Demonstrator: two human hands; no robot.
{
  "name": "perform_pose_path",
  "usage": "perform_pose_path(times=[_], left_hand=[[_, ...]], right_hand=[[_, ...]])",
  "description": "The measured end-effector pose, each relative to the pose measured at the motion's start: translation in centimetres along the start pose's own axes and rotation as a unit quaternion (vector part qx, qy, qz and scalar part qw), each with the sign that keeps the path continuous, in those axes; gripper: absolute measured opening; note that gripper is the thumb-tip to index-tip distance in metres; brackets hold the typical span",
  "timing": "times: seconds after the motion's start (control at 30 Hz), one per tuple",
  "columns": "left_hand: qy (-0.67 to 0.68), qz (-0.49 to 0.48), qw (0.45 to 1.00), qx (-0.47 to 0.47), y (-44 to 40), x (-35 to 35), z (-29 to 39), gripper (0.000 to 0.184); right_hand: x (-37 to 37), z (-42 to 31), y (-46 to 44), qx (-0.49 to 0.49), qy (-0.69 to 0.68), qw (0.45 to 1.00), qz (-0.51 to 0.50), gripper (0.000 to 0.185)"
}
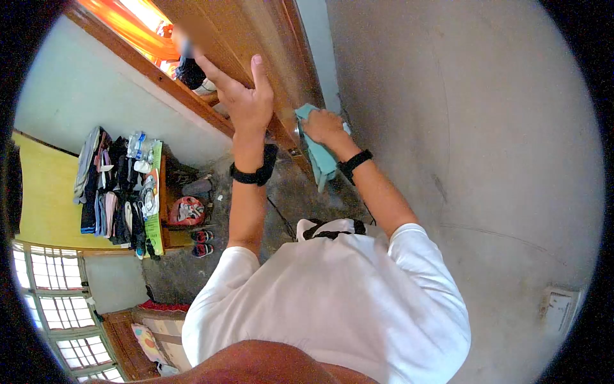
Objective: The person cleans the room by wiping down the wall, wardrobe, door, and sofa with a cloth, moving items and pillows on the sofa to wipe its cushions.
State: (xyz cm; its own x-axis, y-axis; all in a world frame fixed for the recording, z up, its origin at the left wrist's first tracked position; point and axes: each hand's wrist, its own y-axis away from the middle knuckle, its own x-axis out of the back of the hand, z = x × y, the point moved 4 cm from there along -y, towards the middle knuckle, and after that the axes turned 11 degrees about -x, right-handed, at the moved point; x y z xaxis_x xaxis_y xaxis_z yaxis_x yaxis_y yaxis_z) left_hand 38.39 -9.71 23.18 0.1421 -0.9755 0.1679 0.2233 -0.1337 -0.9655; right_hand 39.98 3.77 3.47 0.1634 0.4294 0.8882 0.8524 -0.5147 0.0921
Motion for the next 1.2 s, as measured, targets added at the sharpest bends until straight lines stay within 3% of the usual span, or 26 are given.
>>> perform_pose_path(times=[0.33, 0.63, 0.7, 0.8, 0.9, 0.93, 1.0, 1.2], left_hand=[[-0.021, 0.036, 0.998, -0.035, 0.5, -0.5, 0.6, 0.090], [0.044, 0.039, 0.998, -0.023, 0.5, -3.0, 2.0, 0.089], [0.035, 0.044, 0.998, -0.040, 0.4, -3.7, 2.7, 0.089], [0.033, 0.067, 0.996, -0.053, 0.4, -4.9, 3.9, 0.086], [0.063, 0.073, 0.995, -0.042, 0.2, -5.8, 3.5, 0.084], [0.082, 0.063, 0.994, -0.036, 0.2, -6.1, 3.5, 0.084], [0.103, 0.056, 0.993, -0.015, 0.1, -6.7, 3.6, 0.084], [0.090, 0.029, 0.995, 0.007, -0.2, -7.4, 4.7, 0.086]], right_hand=[[-1.1, 0.1, 1.4, 0.056, 0.100, 0.988, 0.105, 0.039], [1.1, 1.8, -2.0, -0.020, 0.086, 0.995, -0.040, 0.044], [0.3, 3.5, -4.0, -0.024, -0.004, 0.997, -0.078, 0.047], [-11.0, 11.7, -15.8, 0.070, -0.200, 0.977, -0.021, 0.049], [0.6, 7.0, -4.8, -0.047, -0.181, 0.977, -0.102, 0.048], [0.1, 7.7, -4.5, -0.053, -0.176, 0.978, -0.098, 0.048], [0.5, 9.3, -4.2, -0.080, -0.160, 0.984, 0.021, 0.069], [0.8, 9.8, -2.0, -0.023, -0.112, 0.987, 0.108, 0.052]])
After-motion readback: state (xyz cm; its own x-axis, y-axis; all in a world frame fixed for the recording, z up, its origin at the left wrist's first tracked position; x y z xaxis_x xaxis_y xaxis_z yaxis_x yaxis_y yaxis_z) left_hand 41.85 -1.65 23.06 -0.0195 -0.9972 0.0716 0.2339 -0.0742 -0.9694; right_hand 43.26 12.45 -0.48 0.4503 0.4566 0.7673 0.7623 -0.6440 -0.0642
